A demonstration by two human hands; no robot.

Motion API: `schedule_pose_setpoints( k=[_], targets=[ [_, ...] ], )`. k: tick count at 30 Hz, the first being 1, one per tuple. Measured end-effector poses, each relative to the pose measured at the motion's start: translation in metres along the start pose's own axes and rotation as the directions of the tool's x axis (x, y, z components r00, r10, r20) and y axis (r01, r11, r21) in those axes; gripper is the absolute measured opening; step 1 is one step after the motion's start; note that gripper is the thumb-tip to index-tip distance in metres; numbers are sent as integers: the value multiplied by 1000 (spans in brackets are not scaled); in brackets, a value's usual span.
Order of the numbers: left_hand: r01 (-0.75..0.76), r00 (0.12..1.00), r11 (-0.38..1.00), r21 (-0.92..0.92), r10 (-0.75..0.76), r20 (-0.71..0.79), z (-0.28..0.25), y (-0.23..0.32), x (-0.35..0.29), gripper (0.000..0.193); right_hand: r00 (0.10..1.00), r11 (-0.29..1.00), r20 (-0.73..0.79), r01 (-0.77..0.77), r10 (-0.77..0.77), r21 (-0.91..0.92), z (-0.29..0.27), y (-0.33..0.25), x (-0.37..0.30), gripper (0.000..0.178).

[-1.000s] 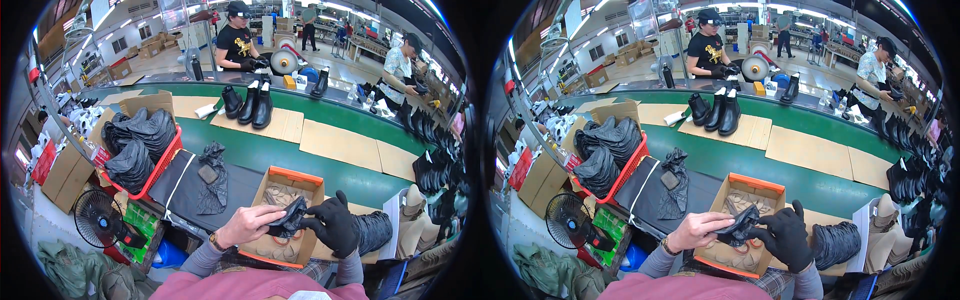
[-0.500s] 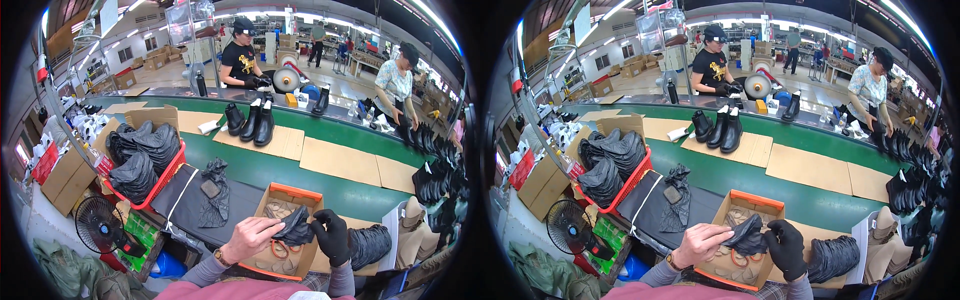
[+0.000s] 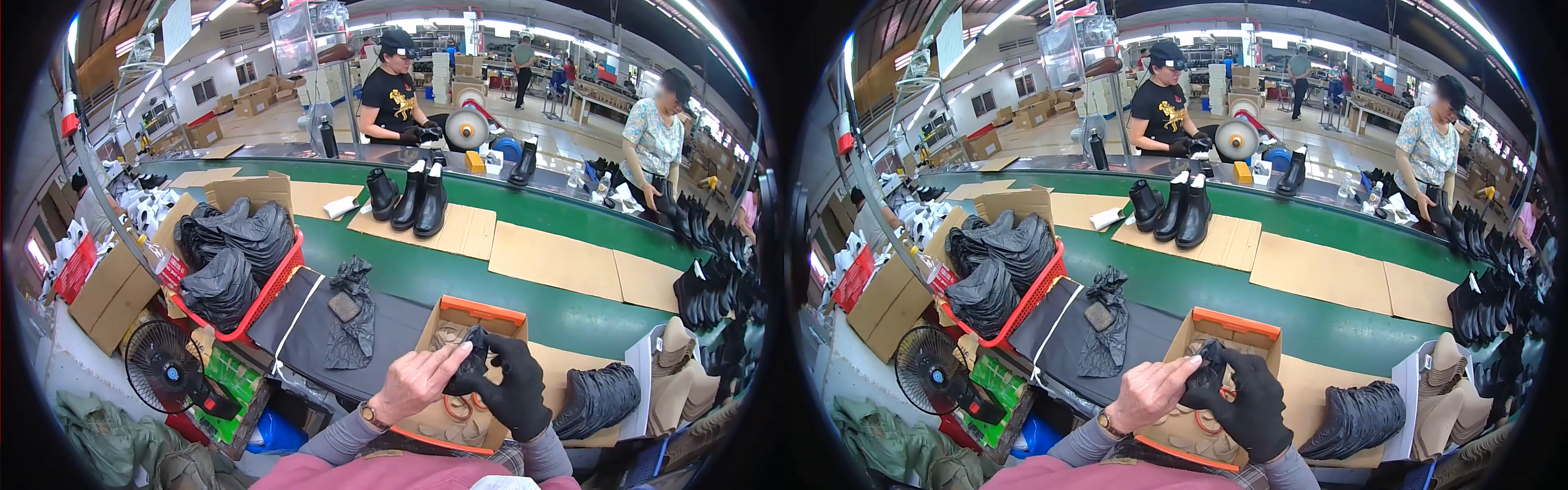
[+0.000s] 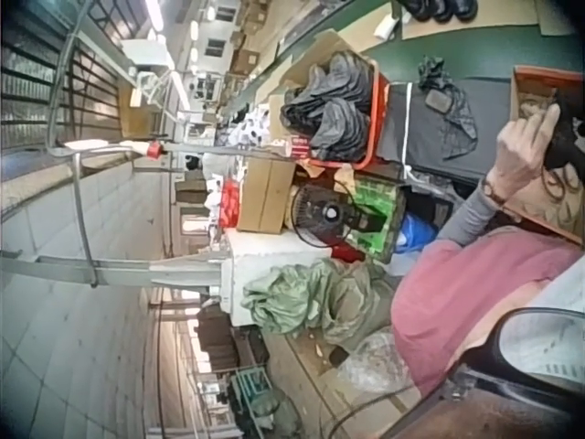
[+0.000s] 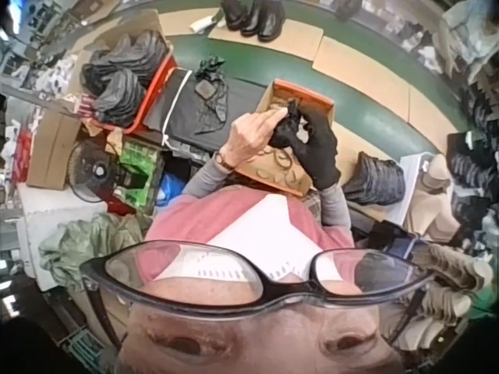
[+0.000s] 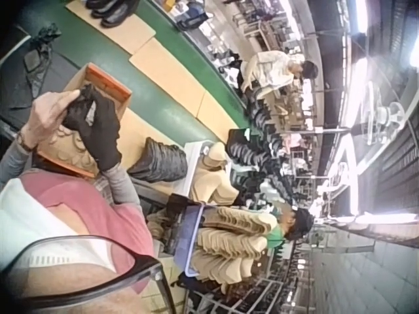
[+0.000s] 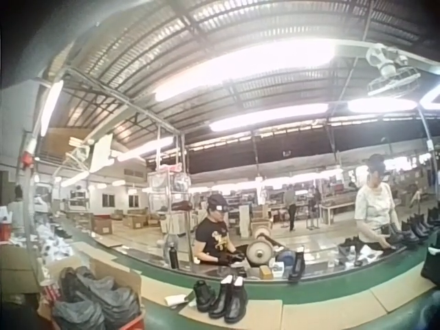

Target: Trimming excess material from leather shoe uppers with scissors and inspecting finished boots.

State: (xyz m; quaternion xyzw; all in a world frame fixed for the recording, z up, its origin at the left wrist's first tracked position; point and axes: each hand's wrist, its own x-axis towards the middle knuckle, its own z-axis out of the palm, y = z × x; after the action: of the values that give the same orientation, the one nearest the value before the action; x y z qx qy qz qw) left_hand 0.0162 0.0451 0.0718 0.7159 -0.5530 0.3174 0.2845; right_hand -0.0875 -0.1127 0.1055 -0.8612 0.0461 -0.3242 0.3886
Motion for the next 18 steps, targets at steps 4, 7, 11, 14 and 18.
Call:
schedule_pose_setpoints(
  k=[4, 7, 11, 14, 18],
  targets=[
    [-51, 999, 999, 15, 51, 20, -12, 7, 8, 55, 993, 987, 18, 121, -120, -110, 1, 5, -1, 26],
    [-44, 998, 999, 19, 44, -34, -4, -4, 8, 61, 998, 990, 35, 46, -51, 131, -3, 30, -1, 14],
    [125, 989, 983, -132, -133, -59, -7, -13, 6, 66, 993, 997, -115, 1, -10, -81, -21, 32, 1, 18],
    [167, 978, 958, -233, -192, -87, -1, -18, 11, 66, 983, 993, -159, 76, -89, -88, -31, 25, 11, 27],
    [151, 988, 960, -235, -142, 54, -1, -6, 13, 61, 957, 943, 175, 263, -229, -203, -25, -6, 12, 32]
  ],
)
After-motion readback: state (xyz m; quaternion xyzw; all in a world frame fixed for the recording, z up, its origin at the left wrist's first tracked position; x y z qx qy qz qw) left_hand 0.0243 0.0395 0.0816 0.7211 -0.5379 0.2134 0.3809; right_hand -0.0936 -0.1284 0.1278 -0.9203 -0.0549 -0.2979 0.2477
